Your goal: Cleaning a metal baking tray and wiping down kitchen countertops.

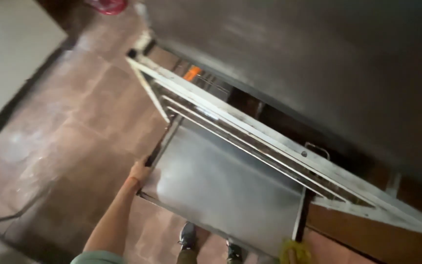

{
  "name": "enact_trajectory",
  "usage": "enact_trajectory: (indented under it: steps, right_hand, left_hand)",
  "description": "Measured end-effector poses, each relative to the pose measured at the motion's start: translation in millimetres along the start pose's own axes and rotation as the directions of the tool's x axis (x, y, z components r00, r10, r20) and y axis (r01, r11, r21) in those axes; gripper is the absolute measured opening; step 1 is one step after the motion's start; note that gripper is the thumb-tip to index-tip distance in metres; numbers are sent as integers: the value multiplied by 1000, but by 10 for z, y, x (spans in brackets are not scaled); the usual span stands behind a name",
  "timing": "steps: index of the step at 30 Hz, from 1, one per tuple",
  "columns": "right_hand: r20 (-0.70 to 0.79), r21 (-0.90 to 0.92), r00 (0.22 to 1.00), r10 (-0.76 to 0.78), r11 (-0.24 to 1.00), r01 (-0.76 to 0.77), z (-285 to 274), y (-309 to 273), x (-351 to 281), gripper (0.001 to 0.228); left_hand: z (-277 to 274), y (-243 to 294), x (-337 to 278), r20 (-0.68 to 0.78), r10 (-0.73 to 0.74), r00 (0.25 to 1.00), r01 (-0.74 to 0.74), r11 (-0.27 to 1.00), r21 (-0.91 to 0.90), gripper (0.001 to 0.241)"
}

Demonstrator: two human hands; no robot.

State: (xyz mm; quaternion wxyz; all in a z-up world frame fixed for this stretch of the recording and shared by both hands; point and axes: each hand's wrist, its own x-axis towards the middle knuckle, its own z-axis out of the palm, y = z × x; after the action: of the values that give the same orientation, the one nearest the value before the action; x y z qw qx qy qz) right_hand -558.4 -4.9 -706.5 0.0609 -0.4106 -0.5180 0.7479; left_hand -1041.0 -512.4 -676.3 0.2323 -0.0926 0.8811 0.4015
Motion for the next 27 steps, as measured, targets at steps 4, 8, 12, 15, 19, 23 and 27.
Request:
enact_trajectory:
  steps: [4, 8, 12, 15, 19, 23, 27]
  right_hand:
    - [-148, 72, 989, 2, 997, 9, 79, -190, 654, 42]
    - [-293, 136, 956, 25, 991, 16, 405, -711, 984, 43]
    - [-453, 220, 877, 160, 973, -64, 727, -1137, 705, 42]
    - [-434, 289, 884, 176, 956, -48, 881, -1162, 667, 40]
    - [-383, 383, 900, 208, 923, -51, 1037, -1227, 506, 38]
    - [-311, 468, 922, 229, 882, -61, 1066, -1238, 395, 36]
    - [-231, 561, 947, 224, 826, -59, 932, -1312, 213, 35]
  left_hand:
    - [387, -92, 962, -56, 140, 989, -136, 988, 72, 39]
    - [502, 300, 1351, -152, 256, 955, -281, 943, -177, 46]
    - [377, 888, 790, -384, 151, 911, -255, 938, -235, 60]
    - [441, 1257, 121, -272, -163, 948, -78, 712, -698, 55]
    - [1421, 422, 803, 345, -184, 921, 348, -13, -937, 72]
    - [1336, 1141, 533, 284, -124, 951, 301, 150, -942, 75]
    - [1307, 1161, 523, 241, -165, 956, 292, 541, -789, 71]
